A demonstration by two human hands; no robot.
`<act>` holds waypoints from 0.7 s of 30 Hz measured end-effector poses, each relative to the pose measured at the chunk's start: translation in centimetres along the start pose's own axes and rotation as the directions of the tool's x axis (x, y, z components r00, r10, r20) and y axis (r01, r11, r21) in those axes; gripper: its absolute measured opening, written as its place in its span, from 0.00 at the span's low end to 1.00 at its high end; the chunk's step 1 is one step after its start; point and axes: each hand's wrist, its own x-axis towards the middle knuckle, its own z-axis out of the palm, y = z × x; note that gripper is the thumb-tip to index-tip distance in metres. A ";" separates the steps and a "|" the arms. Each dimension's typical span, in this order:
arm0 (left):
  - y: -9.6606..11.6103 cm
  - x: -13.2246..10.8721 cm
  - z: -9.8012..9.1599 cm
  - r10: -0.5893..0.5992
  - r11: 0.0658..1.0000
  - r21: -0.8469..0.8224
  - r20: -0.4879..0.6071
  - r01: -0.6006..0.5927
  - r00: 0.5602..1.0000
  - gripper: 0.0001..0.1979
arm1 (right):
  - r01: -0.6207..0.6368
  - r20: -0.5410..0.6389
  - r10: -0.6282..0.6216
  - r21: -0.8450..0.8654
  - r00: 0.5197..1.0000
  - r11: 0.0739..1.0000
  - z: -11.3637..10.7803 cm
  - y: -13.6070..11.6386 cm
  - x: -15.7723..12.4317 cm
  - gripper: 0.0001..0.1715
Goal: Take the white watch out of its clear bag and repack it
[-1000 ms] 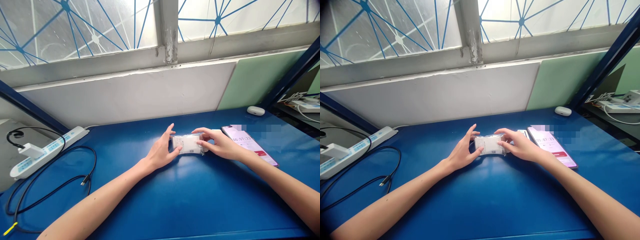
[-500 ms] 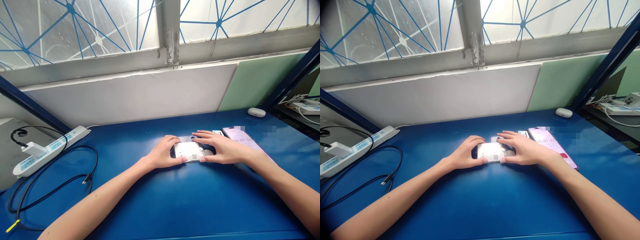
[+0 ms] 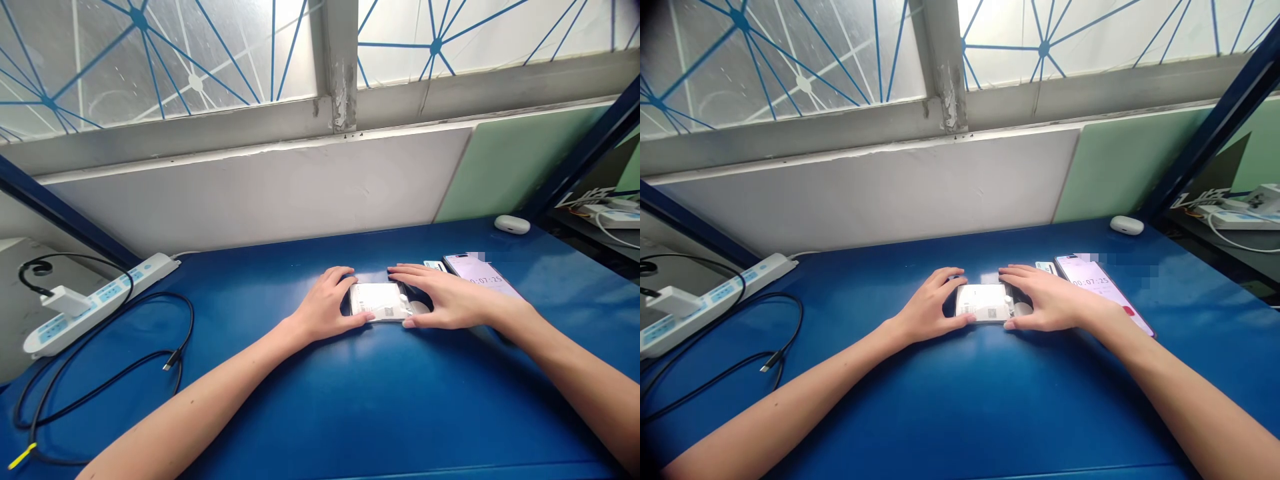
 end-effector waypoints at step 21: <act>0.3 0.5 -0.2 -0.102 0.994 0.040 0.010 0.102 0.995 0.31 | 0.012 -0.044 -0.012 -0.019 0.999 1.000 -0.3 -0.3 -0.1 0.51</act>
